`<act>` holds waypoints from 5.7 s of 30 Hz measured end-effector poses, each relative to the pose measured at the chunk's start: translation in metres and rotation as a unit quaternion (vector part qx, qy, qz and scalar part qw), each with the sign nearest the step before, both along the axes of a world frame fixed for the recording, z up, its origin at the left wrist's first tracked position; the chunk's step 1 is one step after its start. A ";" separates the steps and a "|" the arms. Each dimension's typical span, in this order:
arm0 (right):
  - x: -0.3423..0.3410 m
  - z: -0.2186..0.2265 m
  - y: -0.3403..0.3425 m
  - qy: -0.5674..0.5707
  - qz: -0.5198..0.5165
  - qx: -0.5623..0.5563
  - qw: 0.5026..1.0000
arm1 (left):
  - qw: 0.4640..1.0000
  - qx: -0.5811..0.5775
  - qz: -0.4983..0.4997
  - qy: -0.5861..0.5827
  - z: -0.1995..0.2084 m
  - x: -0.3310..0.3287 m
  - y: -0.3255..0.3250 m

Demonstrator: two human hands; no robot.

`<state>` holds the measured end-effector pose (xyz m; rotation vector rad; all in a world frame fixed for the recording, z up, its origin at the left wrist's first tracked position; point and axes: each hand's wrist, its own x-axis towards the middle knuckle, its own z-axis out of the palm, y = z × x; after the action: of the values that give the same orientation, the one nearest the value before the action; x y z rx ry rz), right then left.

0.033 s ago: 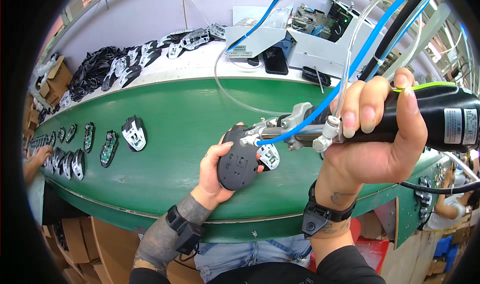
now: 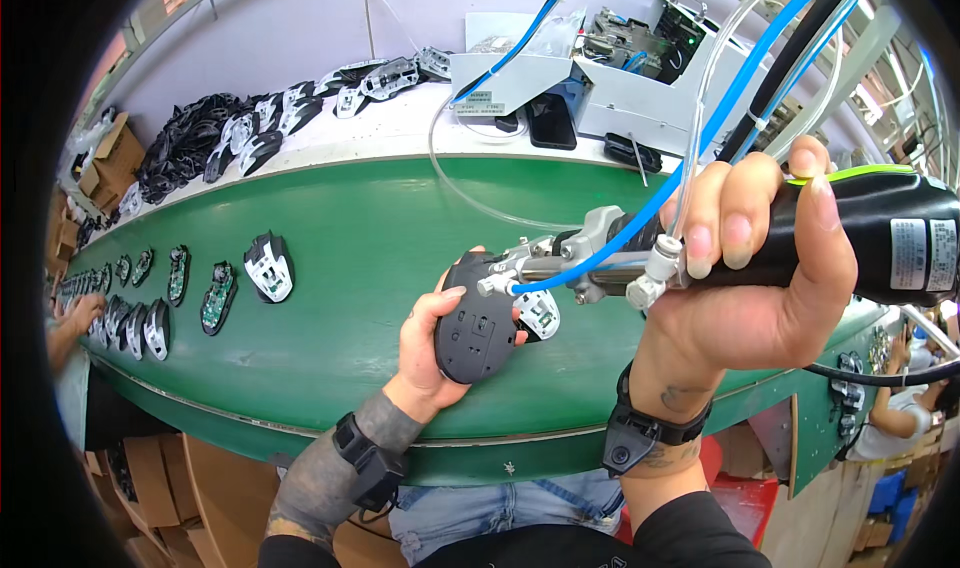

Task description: Using an air-powered screwdriver to assemble components of computer mice on a production line.

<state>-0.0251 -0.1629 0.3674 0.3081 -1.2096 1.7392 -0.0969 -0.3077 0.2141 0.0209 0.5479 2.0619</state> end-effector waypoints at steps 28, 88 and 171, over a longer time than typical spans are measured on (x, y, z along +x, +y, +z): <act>0.007 0.009 0.004 0.006 -0.027 -0.034 0.999 | 0.986 -0.008 0.100 0.136 0.003 -0.013 0.003; -0.010 -0.020 0.018 0.007 0.006 -0.022 1.000 | 0.998 0.012 0.032 0.049 -0.012 -0.034 0.011; 0.005 -0.029 -0.010 -0.014 0.146 -0.078 0.986 | 0.988 0.037 0.150 0.025 -0.035 -0.049 0.015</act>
<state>-0.0199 -0.1731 0.3385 0.3842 -1.0806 2.0851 -0.1457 -0.2922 0.1786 0.0349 0.5312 2.3807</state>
